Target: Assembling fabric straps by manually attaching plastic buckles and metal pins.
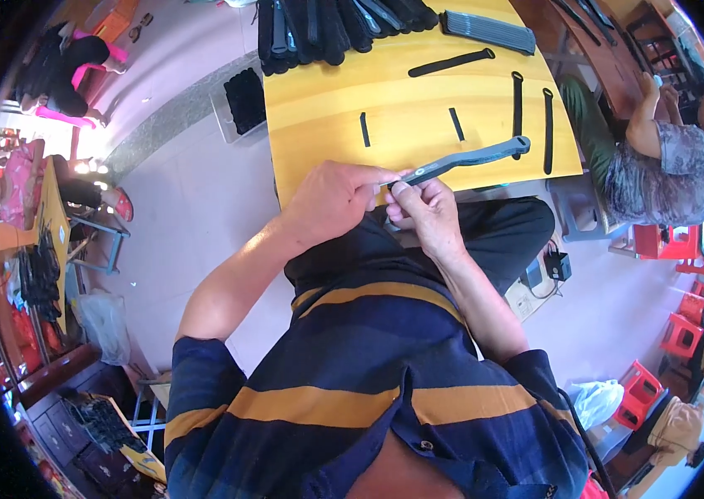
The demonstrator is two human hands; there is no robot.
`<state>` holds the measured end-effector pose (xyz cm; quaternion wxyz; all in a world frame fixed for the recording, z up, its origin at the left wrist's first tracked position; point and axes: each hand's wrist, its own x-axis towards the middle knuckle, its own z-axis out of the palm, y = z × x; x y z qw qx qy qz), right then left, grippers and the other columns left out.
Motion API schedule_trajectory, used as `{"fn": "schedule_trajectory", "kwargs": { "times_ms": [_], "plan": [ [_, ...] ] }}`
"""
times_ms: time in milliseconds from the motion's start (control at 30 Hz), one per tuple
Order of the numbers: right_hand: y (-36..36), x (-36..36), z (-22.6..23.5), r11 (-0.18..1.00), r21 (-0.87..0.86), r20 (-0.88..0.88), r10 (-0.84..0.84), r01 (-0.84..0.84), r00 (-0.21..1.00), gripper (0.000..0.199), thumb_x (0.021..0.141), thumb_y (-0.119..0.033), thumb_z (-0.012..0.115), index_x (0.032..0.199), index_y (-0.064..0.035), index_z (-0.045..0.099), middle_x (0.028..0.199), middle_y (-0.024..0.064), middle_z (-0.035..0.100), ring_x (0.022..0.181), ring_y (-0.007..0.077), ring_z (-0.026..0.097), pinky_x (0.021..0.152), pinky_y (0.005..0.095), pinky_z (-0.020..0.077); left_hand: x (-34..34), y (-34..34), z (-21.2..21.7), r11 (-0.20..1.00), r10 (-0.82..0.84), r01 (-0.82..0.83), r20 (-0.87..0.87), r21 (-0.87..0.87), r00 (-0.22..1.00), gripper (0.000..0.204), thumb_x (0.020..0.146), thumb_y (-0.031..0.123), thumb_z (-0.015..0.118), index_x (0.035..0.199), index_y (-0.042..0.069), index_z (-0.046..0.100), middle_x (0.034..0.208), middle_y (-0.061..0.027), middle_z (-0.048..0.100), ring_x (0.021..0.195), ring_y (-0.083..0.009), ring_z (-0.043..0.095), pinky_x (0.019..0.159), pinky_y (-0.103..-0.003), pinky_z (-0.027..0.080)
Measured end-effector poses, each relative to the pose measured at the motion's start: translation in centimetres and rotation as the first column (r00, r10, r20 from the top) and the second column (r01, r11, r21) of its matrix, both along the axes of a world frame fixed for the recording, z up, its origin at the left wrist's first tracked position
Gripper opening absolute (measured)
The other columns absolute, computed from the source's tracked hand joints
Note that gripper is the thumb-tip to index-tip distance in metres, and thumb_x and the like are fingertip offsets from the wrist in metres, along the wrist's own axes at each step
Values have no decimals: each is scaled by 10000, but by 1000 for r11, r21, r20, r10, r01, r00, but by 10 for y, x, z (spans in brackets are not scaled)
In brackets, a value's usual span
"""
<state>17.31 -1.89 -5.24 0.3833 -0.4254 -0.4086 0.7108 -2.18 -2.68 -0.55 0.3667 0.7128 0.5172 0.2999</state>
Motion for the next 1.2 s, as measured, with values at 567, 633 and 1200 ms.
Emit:
{"fn": "schedule_trajectory", "kwargs": {
  "times_ms": [567, 633, 1200],
  "plan": [
    [14, 6, 3, 992, -18, -32, 121, -121, 992, 194, 1021, -106, 628, 1188, -13, 597, 922, 52, 688, 766, 112, 670, 702, 271, 565, 4, -5, 10, 990, 18, 2, -141, 140, 990, 361, 923, -19, 561, 1184, 123, 766, 784, -178, 686, 683, -283, 696, 661, -363, 545],
    [15, 8, 4, 994, -16, -10, 112, -112, 994, 203, 1022, -111, 630, 1197, -14, 597, 925, 52, 689, 766, 114, 672, 702, 271, 566, 7, -6, 13, 972, 40, 3, -174, 236, 984, 336, 918, -6, 587, 1171, 126, 765, 820, -190, 700, 714, -331, 702, 673, -389, 550],
    [9, 9, -6, 992, 32, -46, 126, -125, 991, 246, 1044, -167, 637, 1237, -21, 593, 958, 61, 697, 797, 120, 682, 727, 267, 577, 3, -6, 22, 999, -13, 33, -405, 42, 914, 324, 918, 94, 654, 1234, 153, 611, 785, -207, 672, 777, -421, 689, 674, -521, 523]
  ]
}}
